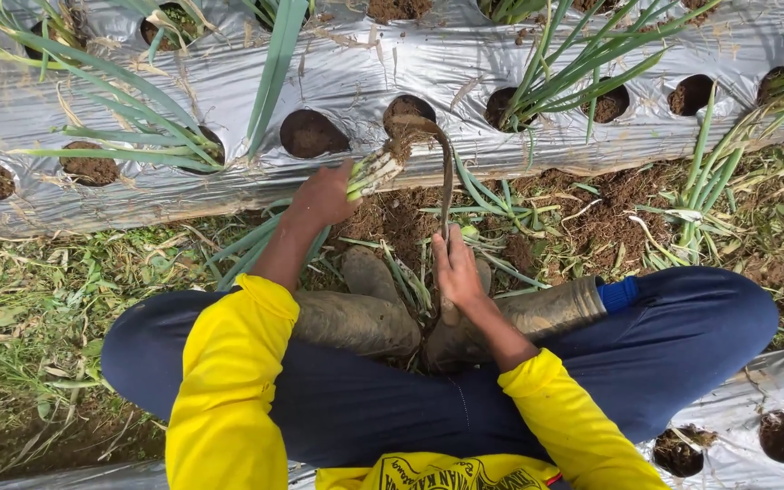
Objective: The person sits on the ground in a field and uses a small hand hoe to loosen the soil around onion plants. They pull the onions from the ground, shake off excess dirt, and trim the roots and leaves by hand before placing them in a pile.
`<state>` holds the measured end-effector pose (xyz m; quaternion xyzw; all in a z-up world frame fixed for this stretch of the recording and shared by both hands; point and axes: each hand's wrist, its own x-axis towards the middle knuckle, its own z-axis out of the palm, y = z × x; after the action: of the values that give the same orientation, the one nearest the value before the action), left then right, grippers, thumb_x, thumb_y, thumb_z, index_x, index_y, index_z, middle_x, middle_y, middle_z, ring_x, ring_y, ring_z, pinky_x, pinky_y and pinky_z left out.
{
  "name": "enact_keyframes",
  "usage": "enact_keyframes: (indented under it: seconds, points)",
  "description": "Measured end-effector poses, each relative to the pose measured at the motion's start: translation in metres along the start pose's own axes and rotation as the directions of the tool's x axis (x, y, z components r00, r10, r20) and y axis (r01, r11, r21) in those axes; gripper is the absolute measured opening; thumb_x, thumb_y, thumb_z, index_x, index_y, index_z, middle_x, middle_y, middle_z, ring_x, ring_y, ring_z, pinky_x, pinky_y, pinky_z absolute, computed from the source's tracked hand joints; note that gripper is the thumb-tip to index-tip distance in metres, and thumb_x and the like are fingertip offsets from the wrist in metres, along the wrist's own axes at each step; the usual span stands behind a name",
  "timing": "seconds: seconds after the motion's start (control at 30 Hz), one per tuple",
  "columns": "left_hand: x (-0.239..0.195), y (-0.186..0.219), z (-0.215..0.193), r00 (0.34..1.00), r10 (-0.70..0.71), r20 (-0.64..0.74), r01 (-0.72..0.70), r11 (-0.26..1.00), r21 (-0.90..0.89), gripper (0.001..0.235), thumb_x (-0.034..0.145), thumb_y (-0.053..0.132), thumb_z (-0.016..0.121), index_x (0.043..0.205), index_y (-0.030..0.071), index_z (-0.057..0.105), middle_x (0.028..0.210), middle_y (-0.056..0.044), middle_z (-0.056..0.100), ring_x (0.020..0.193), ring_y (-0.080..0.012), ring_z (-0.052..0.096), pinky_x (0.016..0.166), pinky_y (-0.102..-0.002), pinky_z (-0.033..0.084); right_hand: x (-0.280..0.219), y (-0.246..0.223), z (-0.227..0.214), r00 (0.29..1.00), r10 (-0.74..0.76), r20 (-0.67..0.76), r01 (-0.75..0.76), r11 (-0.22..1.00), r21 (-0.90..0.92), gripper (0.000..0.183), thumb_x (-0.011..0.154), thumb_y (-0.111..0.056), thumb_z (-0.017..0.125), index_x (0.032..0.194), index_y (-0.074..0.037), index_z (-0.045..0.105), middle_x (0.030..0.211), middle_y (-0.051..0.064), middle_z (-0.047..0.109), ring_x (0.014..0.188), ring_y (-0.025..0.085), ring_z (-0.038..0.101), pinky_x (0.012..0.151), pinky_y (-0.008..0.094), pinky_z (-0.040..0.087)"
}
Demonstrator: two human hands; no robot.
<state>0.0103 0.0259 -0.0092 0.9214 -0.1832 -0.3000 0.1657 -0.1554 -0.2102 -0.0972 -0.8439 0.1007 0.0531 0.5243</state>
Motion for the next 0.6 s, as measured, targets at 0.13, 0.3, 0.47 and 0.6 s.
enact_keyframes:
  seconds: [0.13, 0.3, 0.47, 0.6]
  points:
    - [0.029, -0.033, 0.035, 0.997, 0.038, -0.066, -0.043, 0.997, -0.066, 0.07, 0.096, 0.021, 0.065, 0.157, -0.001, 0.038, 0.153, -0.033, 0.045, 0.14, -0.0527, 0.047, 0.114, -0.066, 0.042, -0.002, 0.0, -0.003, 1.0, 0.006, -0.028, -0.006, 1.0, 0.004, 0.028, 0.112, -0.031, 0.037, 0.106, -0.008, 0.052, 0.061, 0.013, 0.06, 0.057, 0.033, 0.062, 0.061, 0.046, 0.049]
    - [0.035, -0.046, 0.047, 0.993, 0.05, -0.109, -0.078, 0.959, -0.273, 0.068, 0.088, 0.017, 0.067, 0.152, 0.008, 0.047, 0.146, -0.026, 0.056, 0.135, -0.0492, 0.053, 0.113, -0.064, 0.043, 0.005, 0.011, 0.002, 1.0, -0.023, -0.009, 0.023, 0.998, 0.052, 0.028, 0.113, -0.031, 0.031, 0.107, -0.011, 0.05, 0.052, 0.0, 0.058, 0.043, 0.018, 0.057, 0.049, 0.032, 0.047]
    - [0.059, -0.052, 0.067, 0.994, 0.109, 0.02, -0.1, 0.961, -0.259, 0.084, 0.084, 0.01, 0.054, 0.164, 0.005, 0.028, 0.157, -0.03, 0.044, 0.144, -0.0559, 0.038, 0.121, -0.075, 0.019, 0.003, 0.012, -0.002, 0.998, -0.061, 0.001, 0.061, 0.997, -0.039, 0.027, 0.113, -0.032, 0.034, 0.108, -0.01, 0.05, 0.051, 0.007, 0.059, 0.045, 0.025, 0.06, 0.054, 0.039, 0.049]
    - [0.049, -0.047, 0.06, 0.987, 0.139, 0.086, -0.109, 0.951, -0.289, 0.088, 0.083, 0.013, 0.054, 0.165, 0.007, 0.023, 0.162, -0.03, 0.034, 0.145, -0.056, 0.036, 0.115, -0.072, 0.035, 0.0, 0.007, 0.0, 1.0, -0.024, 0.003, 0.024, 0.999, -0.022, 0.028, 0.113, -0.032, 0.036, 0.111, -0.009, 0.051, 0.062, 0.013, 0.062, 0.054, 0.028, 0.062, 0.058, 0.044, 0.051]
